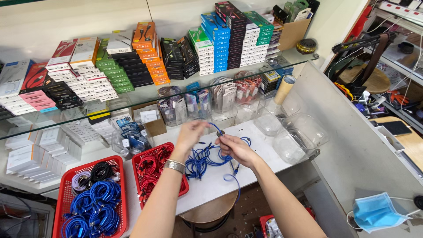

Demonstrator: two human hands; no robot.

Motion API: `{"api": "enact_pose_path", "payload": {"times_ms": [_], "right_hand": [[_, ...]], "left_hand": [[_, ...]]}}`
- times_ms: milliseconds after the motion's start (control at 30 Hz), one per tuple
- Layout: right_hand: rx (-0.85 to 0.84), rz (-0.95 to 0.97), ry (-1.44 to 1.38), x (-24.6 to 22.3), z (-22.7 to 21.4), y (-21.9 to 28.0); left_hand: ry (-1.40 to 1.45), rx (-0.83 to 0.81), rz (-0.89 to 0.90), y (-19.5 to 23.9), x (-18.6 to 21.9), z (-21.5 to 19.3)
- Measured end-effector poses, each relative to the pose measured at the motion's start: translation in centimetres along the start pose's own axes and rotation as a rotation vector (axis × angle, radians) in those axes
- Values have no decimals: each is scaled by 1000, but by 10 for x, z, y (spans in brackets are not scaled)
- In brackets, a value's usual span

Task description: The person organizes blue and red USB cables by coiling them and placing them into red baskets. The person then handles a basket of white power adapters, picking them up and placing them into clear plastic containers on the counter.

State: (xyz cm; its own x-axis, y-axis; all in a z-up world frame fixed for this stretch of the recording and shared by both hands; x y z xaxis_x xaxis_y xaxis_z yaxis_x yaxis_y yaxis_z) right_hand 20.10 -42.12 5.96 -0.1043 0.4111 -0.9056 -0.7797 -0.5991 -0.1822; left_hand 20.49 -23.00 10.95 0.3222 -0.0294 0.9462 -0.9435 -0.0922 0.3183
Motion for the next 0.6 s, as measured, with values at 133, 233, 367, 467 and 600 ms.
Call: {"api": "enact_pose_path", "payload": {"times_ms": [133, 233, 367, 467, 600], "right_hand": [[68, 101, -49, 6, -23, 26], [94, 179, -14, 16, -52, 47], [84, 323, 215, 36, -90, 66], [109, 446, 396, 37, -119, 80], [-98, 319, 935, 24, -115, 59]], "left_hand": [[344, 269, 28, -1, -4, -77], [555, 303, 51, -4, -13, -111], [650, 266, 63, -8, -26, -112], [660, 300, 71, -4, -22, -113], [350, 194, -32, 3, -6, -91]]}}
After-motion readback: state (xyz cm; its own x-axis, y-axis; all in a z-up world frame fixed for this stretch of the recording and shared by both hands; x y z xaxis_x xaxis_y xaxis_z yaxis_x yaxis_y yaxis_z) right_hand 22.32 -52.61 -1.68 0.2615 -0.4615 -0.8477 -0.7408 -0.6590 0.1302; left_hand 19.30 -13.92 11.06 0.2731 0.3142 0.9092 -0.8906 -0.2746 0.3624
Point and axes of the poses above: each hand's wrist, its own y-axis away from the middle knuckle, its own z-axis out of the palm, x = y × z, the point moved 6 cm from there along -y, towards the middle knuckle, and after that the axes turned 15 degrees about -z, right-handed, at the moved point
